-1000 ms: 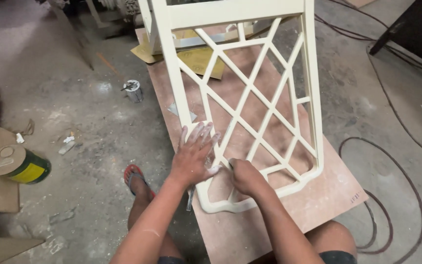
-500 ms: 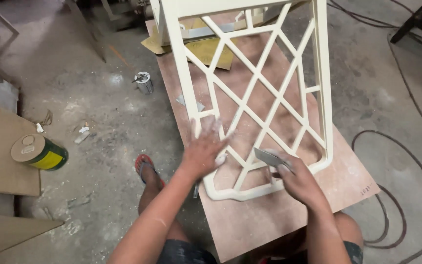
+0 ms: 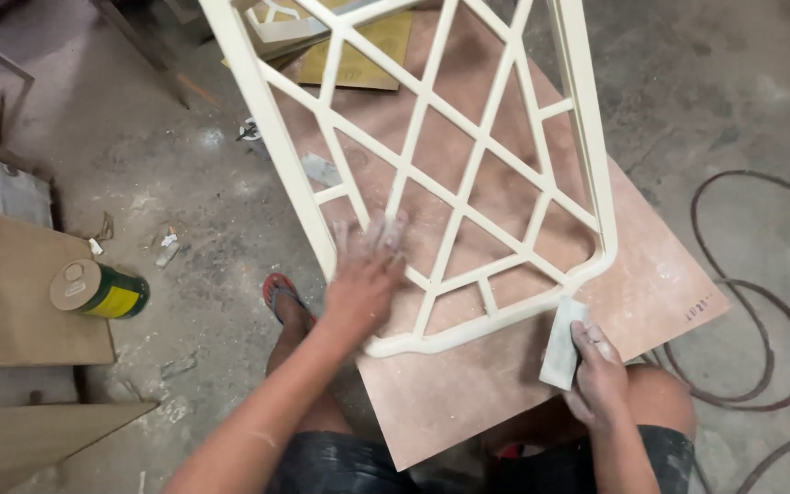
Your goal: The person sands a white wooden lattice frame using a sanding block. They hold the frame steady with one hand while moving the sanding block back and forth across the surface with the other hand.
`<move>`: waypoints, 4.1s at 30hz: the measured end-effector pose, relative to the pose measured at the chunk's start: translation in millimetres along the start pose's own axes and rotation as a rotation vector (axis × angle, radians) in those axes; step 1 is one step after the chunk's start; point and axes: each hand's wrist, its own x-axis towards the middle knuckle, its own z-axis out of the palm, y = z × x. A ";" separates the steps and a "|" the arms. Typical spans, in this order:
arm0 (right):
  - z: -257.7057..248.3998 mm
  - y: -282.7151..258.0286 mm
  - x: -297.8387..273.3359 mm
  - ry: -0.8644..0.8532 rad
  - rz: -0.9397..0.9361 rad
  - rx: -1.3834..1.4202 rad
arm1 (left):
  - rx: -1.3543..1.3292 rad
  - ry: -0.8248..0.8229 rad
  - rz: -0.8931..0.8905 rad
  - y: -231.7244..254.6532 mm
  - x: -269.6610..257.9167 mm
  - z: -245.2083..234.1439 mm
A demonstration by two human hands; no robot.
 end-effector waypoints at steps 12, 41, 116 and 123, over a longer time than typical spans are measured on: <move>96.5 -62.4 10.3 -0.251 -0.418 -0.837 | -0.148 0.693 -0.197 -80.7 37.2 19.6; 267.9 -52.7 -11.2 -0.685 -0.261 -1.393 | -0.254 0.883 -0.374 -91.3 51.8 40.2; 225.8 62.2 2.4 -0.221 -0.813 -1.573 | -0.290 0.771 -0.376 -84.6 34.8 23.0; 233.9 34.2 -31.3 -0.216 -0.799 -1.587 | -0.291 0.768 -0.364 -86.7 39.7 24.5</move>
